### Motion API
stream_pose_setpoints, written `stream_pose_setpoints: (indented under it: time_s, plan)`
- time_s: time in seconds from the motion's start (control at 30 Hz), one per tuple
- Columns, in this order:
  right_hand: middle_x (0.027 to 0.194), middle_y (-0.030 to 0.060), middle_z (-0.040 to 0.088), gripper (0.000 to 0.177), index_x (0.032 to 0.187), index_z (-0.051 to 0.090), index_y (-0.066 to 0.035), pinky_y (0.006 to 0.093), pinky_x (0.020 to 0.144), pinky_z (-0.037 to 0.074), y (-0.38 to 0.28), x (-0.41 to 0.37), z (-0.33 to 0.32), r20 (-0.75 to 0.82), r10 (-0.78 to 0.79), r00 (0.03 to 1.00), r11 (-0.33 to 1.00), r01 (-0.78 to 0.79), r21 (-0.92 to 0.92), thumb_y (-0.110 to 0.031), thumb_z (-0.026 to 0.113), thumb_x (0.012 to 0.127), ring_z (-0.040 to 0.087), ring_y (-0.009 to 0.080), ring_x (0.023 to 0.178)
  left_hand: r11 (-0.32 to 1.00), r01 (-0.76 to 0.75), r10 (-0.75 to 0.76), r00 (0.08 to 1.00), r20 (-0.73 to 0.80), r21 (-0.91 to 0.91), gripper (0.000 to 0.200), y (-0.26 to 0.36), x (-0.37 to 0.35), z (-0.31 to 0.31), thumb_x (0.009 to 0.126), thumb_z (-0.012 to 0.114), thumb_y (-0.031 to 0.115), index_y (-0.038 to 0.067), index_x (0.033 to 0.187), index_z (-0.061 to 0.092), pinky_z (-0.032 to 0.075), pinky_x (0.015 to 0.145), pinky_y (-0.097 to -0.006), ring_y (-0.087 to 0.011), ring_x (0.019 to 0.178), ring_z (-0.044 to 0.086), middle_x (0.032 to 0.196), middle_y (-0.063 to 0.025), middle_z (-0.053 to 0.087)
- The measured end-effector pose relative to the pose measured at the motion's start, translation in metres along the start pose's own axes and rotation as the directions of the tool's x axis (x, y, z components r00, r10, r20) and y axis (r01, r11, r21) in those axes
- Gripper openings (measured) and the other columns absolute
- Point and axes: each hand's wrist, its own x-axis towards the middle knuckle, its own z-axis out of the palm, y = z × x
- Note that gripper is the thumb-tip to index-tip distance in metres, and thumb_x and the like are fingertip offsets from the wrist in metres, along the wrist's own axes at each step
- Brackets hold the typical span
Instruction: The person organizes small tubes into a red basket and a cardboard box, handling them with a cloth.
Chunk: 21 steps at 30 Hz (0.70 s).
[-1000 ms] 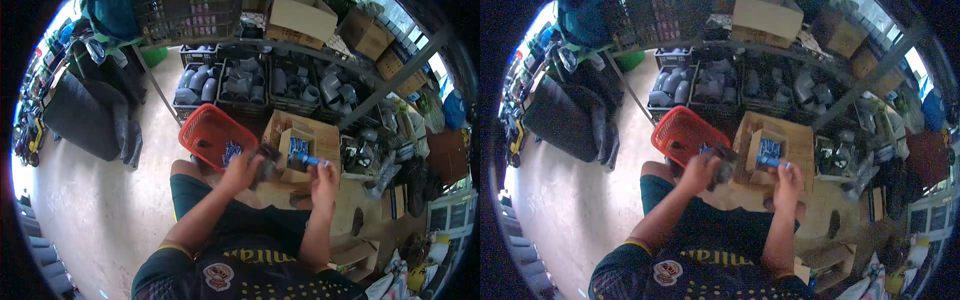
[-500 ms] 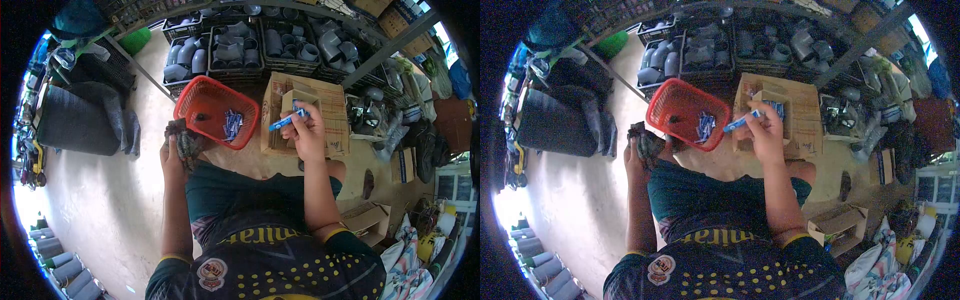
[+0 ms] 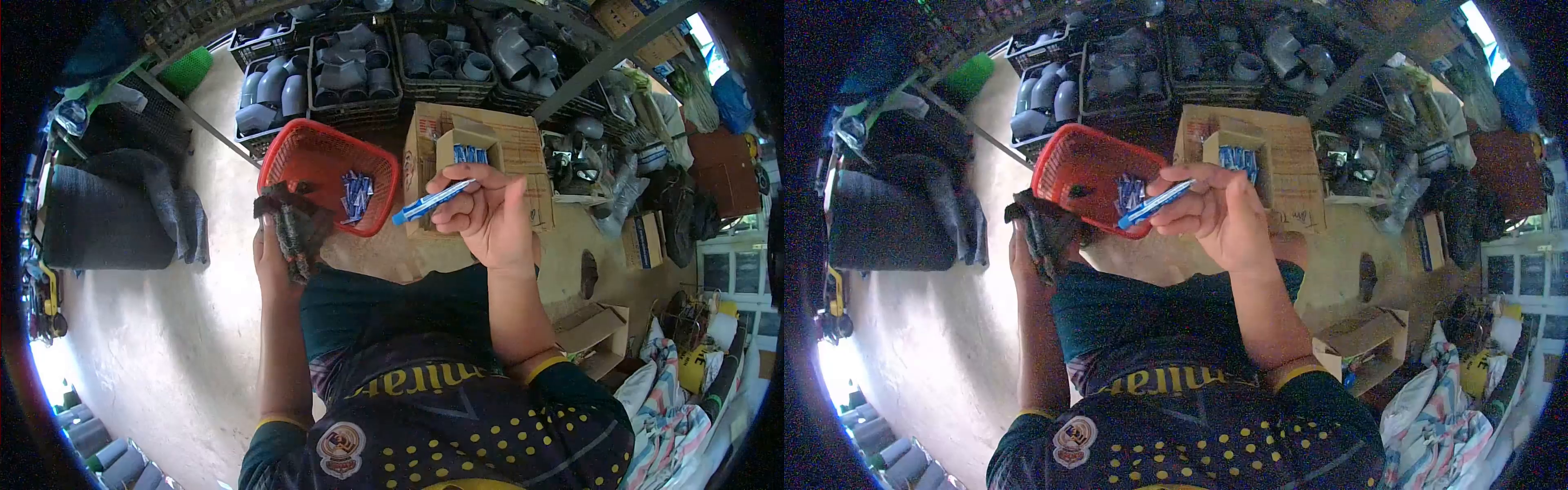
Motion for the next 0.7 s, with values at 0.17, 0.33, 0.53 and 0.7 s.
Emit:
stream_pose_setpoints:
  time_s: [0.17,0.33,0.53,0.7]
  plan:
    - [0.122,0.0333,0.056,0.090,0.131,0.042,0.015,0.0440,0.084,0.059,0.002,0.001,0.017,0.112,0.035,0.993,0.995,-0.045,0.093,-0.067,0.030,0.095,0.067,0.0382,0.100,0.990,0.054,-0.039,0.993,0.111,-0.132,0.064,-0.010,-0.005,0.018,0.098,0.048,0.052,-0.003,0.129,0.048,0.058,0.077,-0.0356,-0.0237,0.096,0.067,0.111,-0.0156,0.064]
    - [0.121,0.0373,0.054,0.093,0.133,0.040,0.017,0.0457,0.081,0.059,0.002,-0.003,0.029,0.155,0.094,0.983,0.995,-0.095,0.002,-0.067,0.030,0.095,0.067,0.0392,0.098,0.997,-0.071,0.076,0.883,0.463,-0.028,0.077,-0.010,-0.031,0.032,0.078,0.076,0.050,-0.004,0.125,0.049,0.057,0.073,-0.0312,-0.0197,0.093,0.067,0.108,-0.0118,0.065]
    - [0.124,0.0360,0.053,0.081,0.132,0.045,0.012,0.0375,0.071,0.058,0.001,-0.009,0.031,0.195,0.084,0.977,0.988,-0.056,-0.145,-0.060,0.043,0.094,0.066,0.0314,0.087,0.973,-0.206,0.149,0.904,0.402,0.103,0.056,0.008,-0.058,0.076,0.074,0.082,0.015,-0.005,0.119,0.054,0.047,0.092,-0.0313,-0.0159,0.099,0.061,0.109,-0.0082,0.065]
    - [0.127,0.0247,0.055,0.066,0.129,0.051,0.008,0.0266,0.055,0.047,-0.005,-0.012,0.019,0.039,-0.161,0.986,0.964,0.166,-0.208,-0.047,0.060,0.093,0.054,0.0141,0.067,0.997,-0.075,0.062,0.930,0.362,0.022,0.049,0.005,-0.053,0.069,0.081,0.074,0.008,-0.004,0.124,0.051,0.049,0.090,-0.0325,-0.0179,0.102,0.062,0.115,-0.0099,0.063]
